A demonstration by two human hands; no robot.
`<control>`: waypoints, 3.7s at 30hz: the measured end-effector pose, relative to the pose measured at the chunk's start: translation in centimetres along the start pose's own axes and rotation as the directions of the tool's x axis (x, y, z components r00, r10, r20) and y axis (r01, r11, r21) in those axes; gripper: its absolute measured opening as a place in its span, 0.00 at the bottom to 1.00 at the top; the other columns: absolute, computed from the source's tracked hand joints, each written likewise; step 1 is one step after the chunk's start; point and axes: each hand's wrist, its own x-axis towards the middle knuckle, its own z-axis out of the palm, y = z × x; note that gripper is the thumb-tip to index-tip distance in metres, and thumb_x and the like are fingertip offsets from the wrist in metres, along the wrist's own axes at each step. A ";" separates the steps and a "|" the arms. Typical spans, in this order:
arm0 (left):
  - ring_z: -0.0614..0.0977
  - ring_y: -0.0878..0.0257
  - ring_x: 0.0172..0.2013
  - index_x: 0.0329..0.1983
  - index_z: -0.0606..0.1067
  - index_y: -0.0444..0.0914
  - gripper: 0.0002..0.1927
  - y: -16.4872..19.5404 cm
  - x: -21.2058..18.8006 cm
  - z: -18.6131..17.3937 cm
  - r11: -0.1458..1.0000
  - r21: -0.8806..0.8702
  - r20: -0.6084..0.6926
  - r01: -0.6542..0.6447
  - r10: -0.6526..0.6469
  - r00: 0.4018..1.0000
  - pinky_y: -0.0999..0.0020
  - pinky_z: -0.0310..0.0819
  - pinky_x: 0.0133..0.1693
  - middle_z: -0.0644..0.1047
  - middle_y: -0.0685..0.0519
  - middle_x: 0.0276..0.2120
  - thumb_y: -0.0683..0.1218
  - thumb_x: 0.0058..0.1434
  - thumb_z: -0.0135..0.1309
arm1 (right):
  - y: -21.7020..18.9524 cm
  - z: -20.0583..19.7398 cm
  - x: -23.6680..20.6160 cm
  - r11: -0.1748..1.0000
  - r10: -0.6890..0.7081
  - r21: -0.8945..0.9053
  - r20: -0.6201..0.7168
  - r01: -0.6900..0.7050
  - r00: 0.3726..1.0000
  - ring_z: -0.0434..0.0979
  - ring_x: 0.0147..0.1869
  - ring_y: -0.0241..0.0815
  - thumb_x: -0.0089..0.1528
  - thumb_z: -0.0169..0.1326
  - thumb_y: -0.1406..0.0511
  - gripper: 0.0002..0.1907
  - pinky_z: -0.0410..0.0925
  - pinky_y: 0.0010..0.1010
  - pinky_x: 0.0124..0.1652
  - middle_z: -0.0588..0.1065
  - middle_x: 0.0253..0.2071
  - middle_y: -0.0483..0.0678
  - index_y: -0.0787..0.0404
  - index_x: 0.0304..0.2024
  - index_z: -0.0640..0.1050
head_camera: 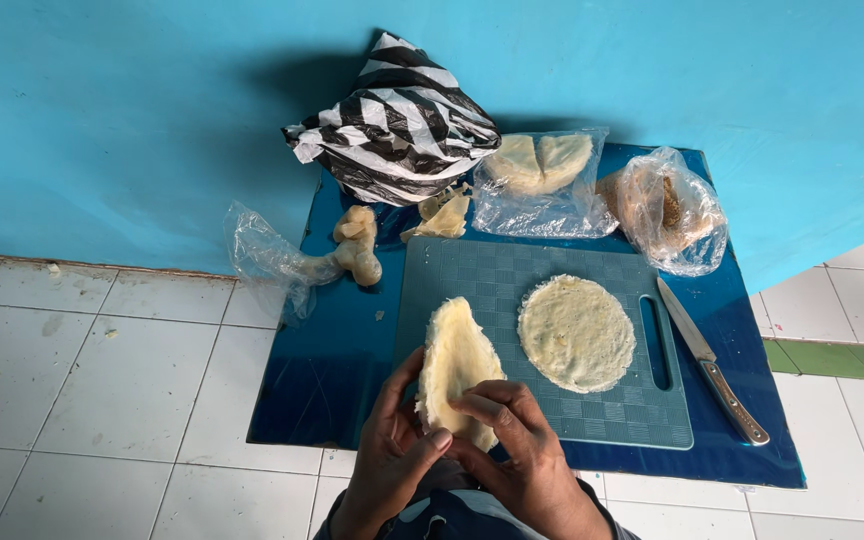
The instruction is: The person cuts a piece of dough into wedges with a knife on a cutting board, wraps dough pieces in a plastic bag and a striped cloth, then peels apart the thin layers of a round stacked dough sheet by hand, separating one layer from the stack and setting it on the board.
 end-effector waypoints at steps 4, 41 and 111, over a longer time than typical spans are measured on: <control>0.73 0.49 0.66 0.76 0.45 0.35 0.44 0.1 -0.1 0.1 1.000 -0.003 0.010 0.031 -0.031 0.999 0.51 0.78 0.59 0.63 0.37 0.68 0.42 0.62 0.55 | 0.7 -0.2 -0.5 0.999 0.038 0.040 -0.001 -0.038 0.999 0.80 0.56 0.48 0.52 0.71 0.67 0.24 0.78 0.35 0.48 0.75 0.53 0.51 0.59 0.50 0.78; 0.74 0.48 0.67 0.75 0.50 0.34 0.35 -0.7 -0.1 1.8 0.955 0.266 0.054 -0.133 0.123 0.991 0.55 0.79 0.61 0.62 0.36 0.70 0.38 0.68 0.50 | 2.1 -1.0 -2.2 0.984 0.082 0.164 -0.061 -0.071 0.995 0.80 0.58 0.47 0.57 0.64 0.72 0.14 0.79 0.33 0.48 0.76 0.52 0.53 0.61 0.46 0.79; 0.84 0.54 0.53 0.57 0.69 0.35 0.17 0.5 0.0 4.5 0.677 0.641 0.001 -0.362 0.470 0.882 0.65 0.85 0.47 0.75 0.41 0.55 0.40 0.67 0.57 | 1.6 -0.3 -2.6 0.887 0.113 0.460 -0.133 -0.039 0.985 0.75 0.54 0.36 0.63 0.62 0.69 0.19 0.70 0.30 0.54 0.71 0.51 0.49 0.66 0.54 0.74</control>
